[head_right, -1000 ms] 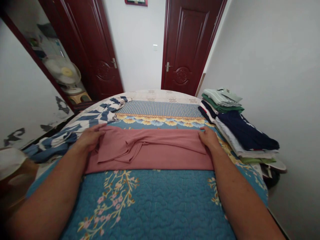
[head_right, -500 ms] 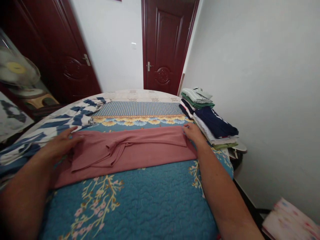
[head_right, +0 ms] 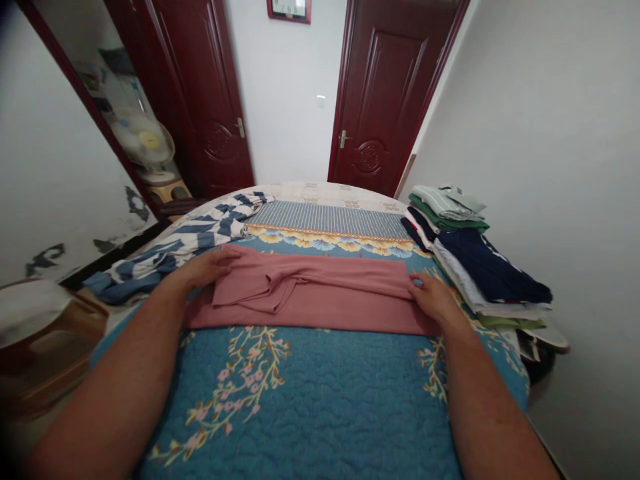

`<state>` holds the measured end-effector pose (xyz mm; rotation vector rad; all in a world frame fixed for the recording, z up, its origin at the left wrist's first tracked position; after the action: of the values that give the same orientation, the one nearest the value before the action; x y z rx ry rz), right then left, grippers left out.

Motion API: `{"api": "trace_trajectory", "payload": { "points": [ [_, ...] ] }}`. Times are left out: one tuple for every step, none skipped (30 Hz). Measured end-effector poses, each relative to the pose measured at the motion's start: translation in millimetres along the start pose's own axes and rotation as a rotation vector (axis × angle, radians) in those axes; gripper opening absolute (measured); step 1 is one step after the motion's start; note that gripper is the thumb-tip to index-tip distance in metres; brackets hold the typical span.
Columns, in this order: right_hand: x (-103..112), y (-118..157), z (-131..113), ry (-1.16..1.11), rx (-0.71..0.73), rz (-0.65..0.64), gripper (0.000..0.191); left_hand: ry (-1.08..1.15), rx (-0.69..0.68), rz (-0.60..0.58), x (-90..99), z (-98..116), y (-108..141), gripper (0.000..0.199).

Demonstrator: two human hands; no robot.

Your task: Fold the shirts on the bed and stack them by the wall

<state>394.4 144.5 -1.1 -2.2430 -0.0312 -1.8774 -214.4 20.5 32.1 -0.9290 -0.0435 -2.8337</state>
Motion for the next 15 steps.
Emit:
{"api": "trace_trajectory", "payload": {
  "points": [
    [0, -1, 6, -0.013, -0.019, -0.016, 0.041, -0.004, 0.02, 0.003, 0.9, -3, -1, 0.056],
    [0, -2, 11, -0.021, -0.026, -0.034, 0.041, -0.008, 0.04, -0.003, 1.5, -5, -2, 0.057],
    [-1, -3, 16, -0.024, -0.021, -0.05, 0.041, -0.012, 0.054, -0.018, 1.7, -6, -2, 0.058],
    [-2, -4, 19, -0.019, -0.009, -0.061, 0.04, -0.018, 0.061, -0.031, 1.8, -6, -2, 0.059],
    [-3, -5, 22, -0.004, 0.0, -0.065, 0.04, -0.027, 0.064, -0.037, 2.0, -6, -3, 0.061],
    [-4, -5, 24, 0.025, 0.003, -0.061, 0.039, -0.036, 0.062, -0.039, 2.4, -6, -2, 0.062],
    [-5, -5, 25, 0.068, -0.004, -0.053, 0.039, -0.043, 0.057, -0.042, 2.9, -6, -2, 0.063],
    [-6, -5, 25, 0.123, -0.02, -0.042, 0.039, -0.043, 0.053, -0.046, 3.6, -7, -2, 0.062],
    [-6, -5, 24, 0.185, -0.037, -0.034, 0.039, -0.034, 0.052, -0.05, 4.5, -7, -1, 0.061],
    [-6, -4, 22, 0.246, -0.05, -0.018, 0.04, -0.018, 0.056, -0.063, 5.6, -8, 0, 0.058],
    [-6, -3, 17, 0.301, -0.053, 0.011, 0.042, 0.0, 0.065, -0.079, 6.8, -10, 0, 0.053],
    [-5, -2, 11, 0.343, -0.043, 0.058, 0.042, 0.017, 0.089, -0.092, 8.2, -12, 1, 0.048],
    [-4, -1, 2, 0.371, -0.018, 0.122, 0.042, 0.031, 0.125, -0.094, 9.9, -14, 2, 0.042],
    [-3, 1, -9, 0.385, 0.023, 0.201, 0.041, 0.037, 0.163, -0.073, 12.0, -16, 2, 0.037],
    [-2, 3, -21, 0.384, 0.077, 0.291, 0.041, 0.029, 0.201, -0.028, 14.6, -19, 3, 0.034]
  ]
}}
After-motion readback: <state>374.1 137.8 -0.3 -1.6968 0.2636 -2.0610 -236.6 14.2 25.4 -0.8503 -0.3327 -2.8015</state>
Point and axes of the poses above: each hand's wrist, its own y-axis away from the middle knuckle, its own x-axis out of the back of the hand, z = x × y, the point moved 2 cm from there along -y, towards the middle knuckle, and after that the axes turned 15 degrees about y, right-handed, at the moved point
